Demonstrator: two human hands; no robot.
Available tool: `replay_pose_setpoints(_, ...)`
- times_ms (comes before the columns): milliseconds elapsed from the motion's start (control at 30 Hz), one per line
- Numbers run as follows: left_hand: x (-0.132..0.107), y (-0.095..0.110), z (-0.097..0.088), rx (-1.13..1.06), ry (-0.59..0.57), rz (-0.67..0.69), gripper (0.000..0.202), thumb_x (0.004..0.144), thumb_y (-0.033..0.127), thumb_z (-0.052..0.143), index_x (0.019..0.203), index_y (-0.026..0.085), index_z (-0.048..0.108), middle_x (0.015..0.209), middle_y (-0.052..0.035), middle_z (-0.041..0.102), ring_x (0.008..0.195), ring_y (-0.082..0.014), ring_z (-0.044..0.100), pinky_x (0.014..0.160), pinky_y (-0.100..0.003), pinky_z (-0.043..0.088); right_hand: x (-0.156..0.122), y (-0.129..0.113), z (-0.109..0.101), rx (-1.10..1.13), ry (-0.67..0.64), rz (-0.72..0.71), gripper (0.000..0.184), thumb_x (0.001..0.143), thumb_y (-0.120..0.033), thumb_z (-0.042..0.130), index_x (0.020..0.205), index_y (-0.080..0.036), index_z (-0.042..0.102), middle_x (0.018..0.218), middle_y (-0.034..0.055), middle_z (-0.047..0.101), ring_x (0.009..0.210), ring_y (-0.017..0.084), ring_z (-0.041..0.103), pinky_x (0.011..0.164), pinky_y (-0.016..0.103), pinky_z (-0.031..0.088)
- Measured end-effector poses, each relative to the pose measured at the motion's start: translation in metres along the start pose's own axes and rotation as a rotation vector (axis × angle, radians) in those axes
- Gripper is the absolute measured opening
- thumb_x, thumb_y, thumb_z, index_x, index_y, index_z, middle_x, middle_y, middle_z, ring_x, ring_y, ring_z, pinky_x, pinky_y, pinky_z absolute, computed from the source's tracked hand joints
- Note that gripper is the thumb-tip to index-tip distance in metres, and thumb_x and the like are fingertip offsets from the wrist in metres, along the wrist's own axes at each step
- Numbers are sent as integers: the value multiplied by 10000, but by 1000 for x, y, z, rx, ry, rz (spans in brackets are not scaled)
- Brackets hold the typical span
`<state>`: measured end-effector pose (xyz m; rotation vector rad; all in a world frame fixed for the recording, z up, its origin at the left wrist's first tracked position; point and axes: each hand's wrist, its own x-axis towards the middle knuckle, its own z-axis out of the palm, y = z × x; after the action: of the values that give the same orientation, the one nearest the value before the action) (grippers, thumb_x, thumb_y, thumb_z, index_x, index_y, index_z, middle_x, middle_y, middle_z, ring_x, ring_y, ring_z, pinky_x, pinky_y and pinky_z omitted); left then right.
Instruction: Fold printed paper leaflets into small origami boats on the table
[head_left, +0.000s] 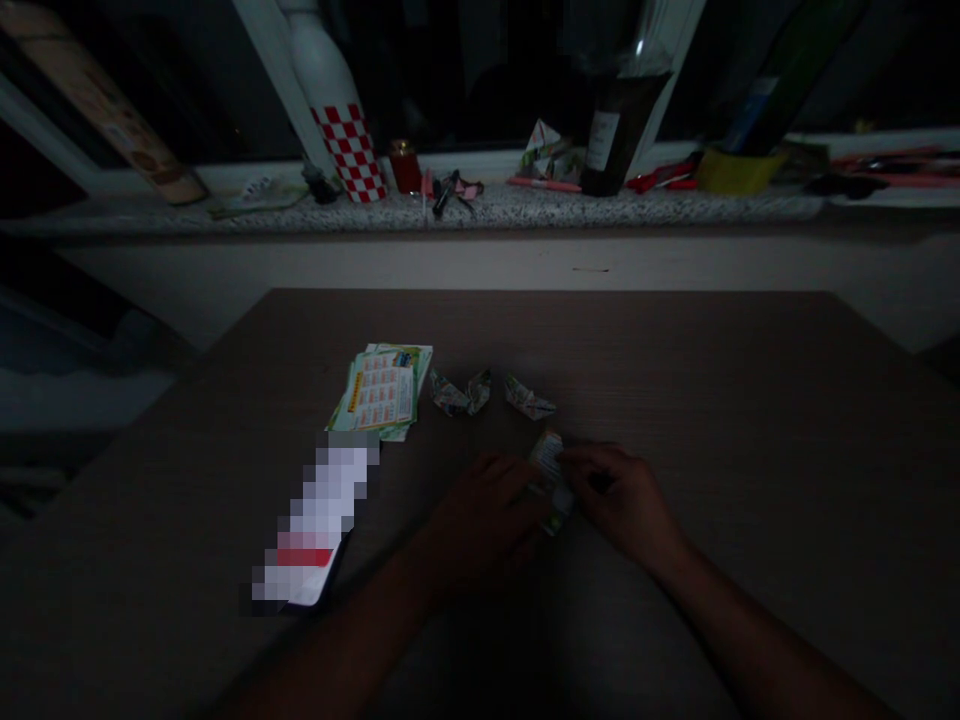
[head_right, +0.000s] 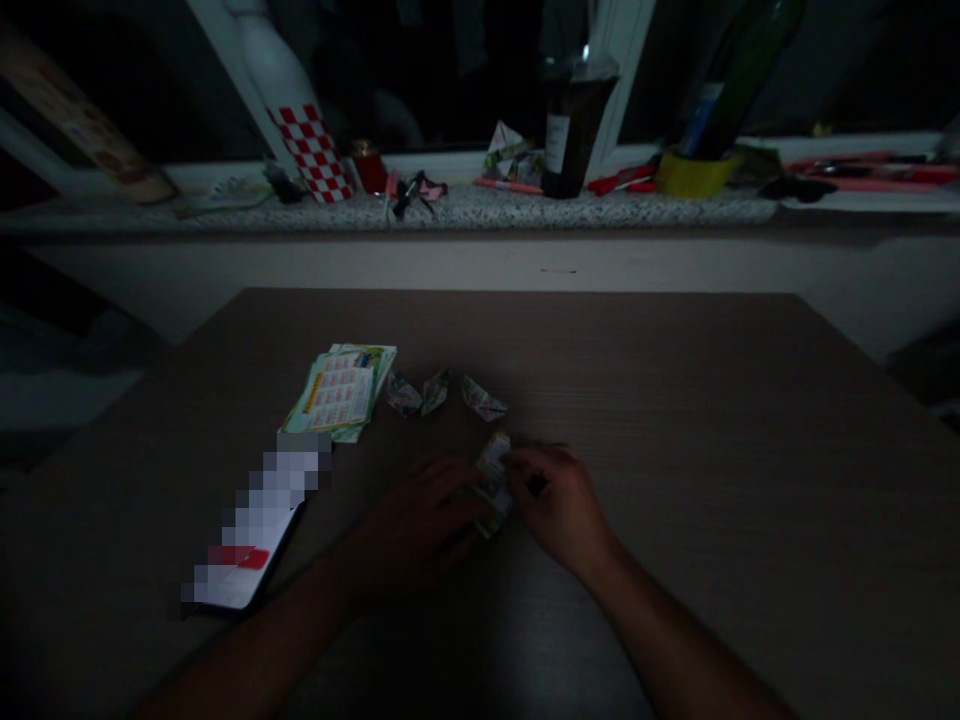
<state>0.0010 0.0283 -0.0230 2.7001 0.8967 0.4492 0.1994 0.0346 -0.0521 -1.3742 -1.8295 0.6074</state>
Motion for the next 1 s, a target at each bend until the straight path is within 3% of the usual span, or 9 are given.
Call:
replay_pose_setpoints(333,-3,-10,-4,-34,-6,36,155,850,147,518,937,182,642,1062,-66,636,1018,-214,538,941,-388,380,1,-1,-10,-191,-223,-108,128,813,-143,572,853,-195,683,652,14,656,653,185,600,730,358,390)
replay_pose_setpoints(667,-5,-16,-5,-101,23,13,197,817,115,531,959,188,646,1023,-59,649,989,-201,558,943,-379,381,1,4,-15,-166,-193,-219,185,782,-179,669,959,-230,687,980,60,698,923,241,611,850,416,404)
replay_pose_setpoints(1000,-2,-16,-7,-120,-13,-26,202,815,138,550,991,183,638,1030,-67,632,1001,-210,539,925,-377,389,0,8,-12,-180,-208,-215,189,782,-185,675,963,-237,682,1013,56,676,979,252,573,855,423,401)
